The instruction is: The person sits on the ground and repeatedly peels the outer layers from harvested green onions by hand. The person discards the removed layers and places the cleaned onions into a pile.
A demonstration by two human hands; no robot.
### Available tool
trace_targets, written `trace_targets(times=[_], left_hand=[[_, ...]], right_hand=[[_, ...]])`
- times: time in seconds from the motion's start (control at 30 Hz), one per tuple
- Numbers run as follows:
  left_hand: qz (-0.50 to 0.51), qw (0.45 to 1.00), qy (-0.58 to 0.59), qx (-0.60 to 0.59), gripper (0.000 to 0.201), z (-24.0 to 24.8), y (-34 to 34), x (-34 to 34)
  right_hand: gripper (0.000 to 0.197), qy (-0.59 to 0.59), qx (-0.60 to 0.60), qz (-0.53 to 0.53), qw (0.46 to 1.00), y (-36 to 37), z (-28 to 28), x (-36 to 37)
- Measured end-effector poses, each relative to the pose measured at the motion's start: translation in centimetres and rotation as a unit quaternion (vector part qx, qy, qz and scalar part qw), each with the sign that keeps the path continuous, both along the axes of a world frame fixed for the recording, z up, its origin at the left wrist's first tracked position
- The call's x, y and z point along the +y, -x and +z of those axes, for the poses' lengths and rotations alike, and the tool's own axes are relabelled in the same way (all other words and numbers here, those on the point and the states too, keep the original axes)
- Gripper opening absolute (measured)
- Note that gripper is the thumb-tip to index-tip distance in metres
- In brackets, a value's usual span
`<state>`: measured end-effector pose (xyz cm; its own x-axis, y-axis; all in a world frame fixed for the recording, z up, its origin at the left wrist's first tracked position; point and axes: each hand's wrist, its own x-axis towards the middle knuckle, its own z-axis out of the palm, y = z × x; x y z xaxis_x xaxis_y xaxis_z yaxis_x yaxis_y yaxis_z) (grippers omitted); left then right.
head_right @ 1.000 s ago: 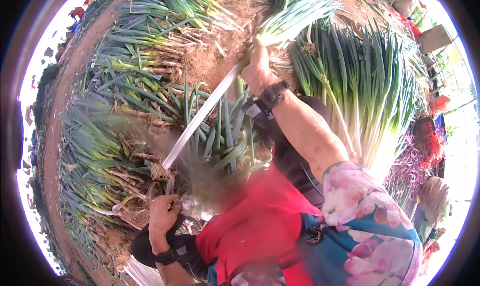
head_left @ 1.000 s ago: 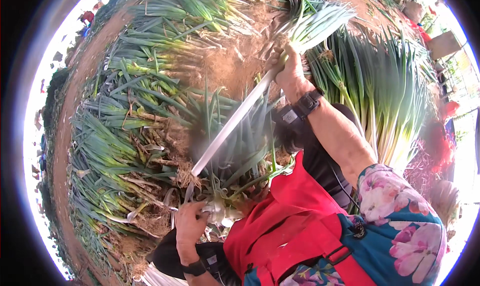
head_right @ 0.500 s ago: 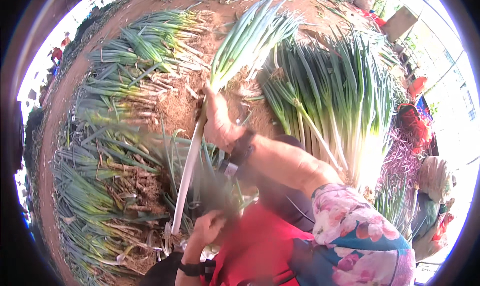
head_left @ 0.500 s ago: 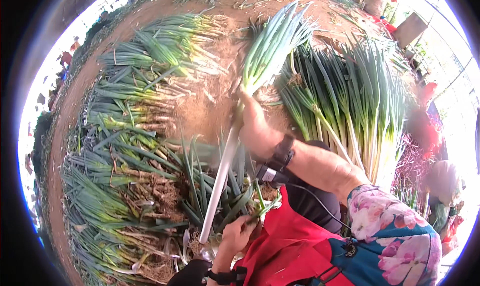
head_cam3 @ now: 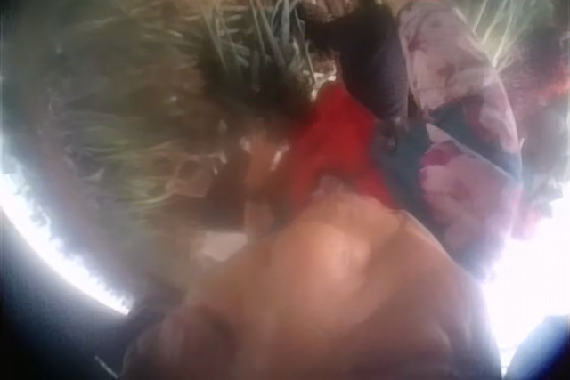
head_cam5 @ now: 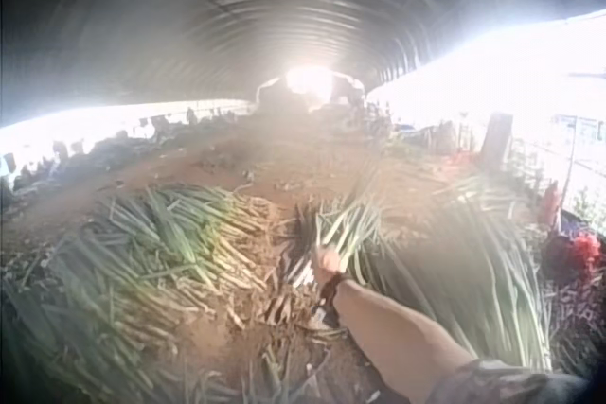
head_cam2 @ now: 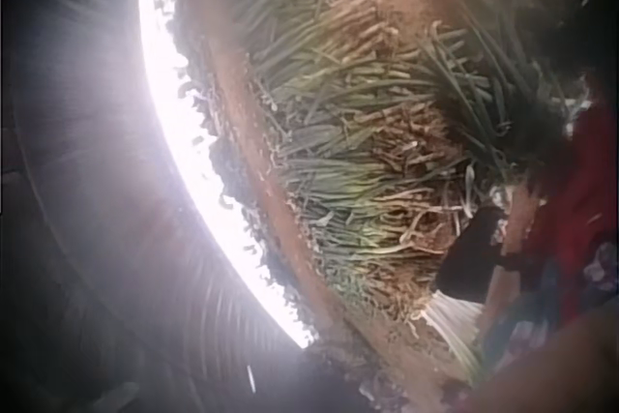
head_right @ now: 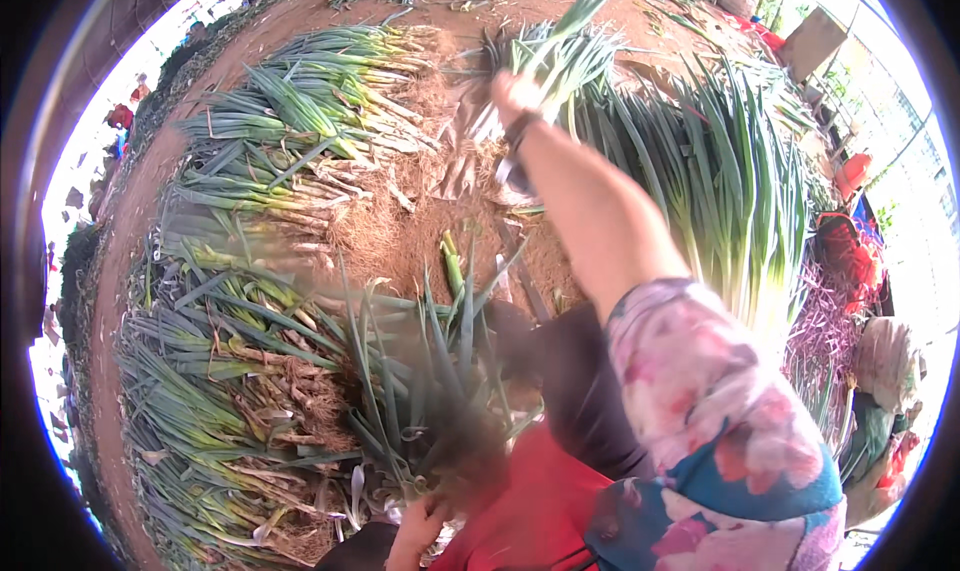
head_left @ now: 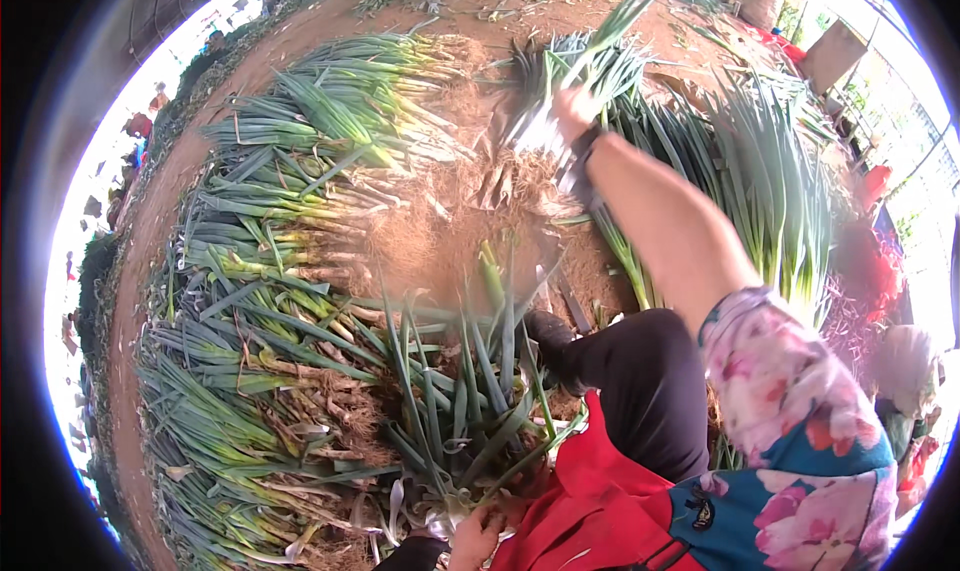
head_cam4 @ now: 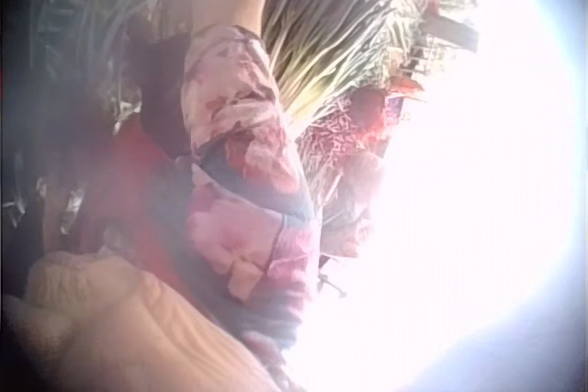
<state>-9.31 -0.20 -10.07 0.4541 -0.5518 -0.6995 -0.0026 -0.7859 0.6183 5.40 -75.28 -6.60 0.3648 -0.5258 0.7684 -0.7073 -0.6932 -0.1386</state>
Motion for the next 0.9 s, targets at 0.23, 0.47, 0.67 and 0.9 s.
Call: trace_targets(times=[0.23,0.47,0.67,0.9], left_hand=[[0.044,0.996,0.010,-0.075,0.030,6.8,-5.0,1.6],[-0.070,0.934,0.096,-0.336,0.037,9.1,-10.6,6.3],[-0.076,0.949,0.069,-0.298,0.037,7.6,-10.1,6.8],[-0.163,0.945,0.115,-0.258,0.035,9.5,-8.9,5.4]], right_hand=[[0.018,-0.402,0.072,0.356,0.841,-6.6,-10.1,23.8],[0.016,-0.764,0.036,0.332,0.552,-7.6,-2.5,44.3],[0.025,-0.779,0.112,0.389,0.478,-11.4,-5.1,55.4],[0.041,-0.592,0.156,0.441,0.656,-20.8,-11.1,61.0]])
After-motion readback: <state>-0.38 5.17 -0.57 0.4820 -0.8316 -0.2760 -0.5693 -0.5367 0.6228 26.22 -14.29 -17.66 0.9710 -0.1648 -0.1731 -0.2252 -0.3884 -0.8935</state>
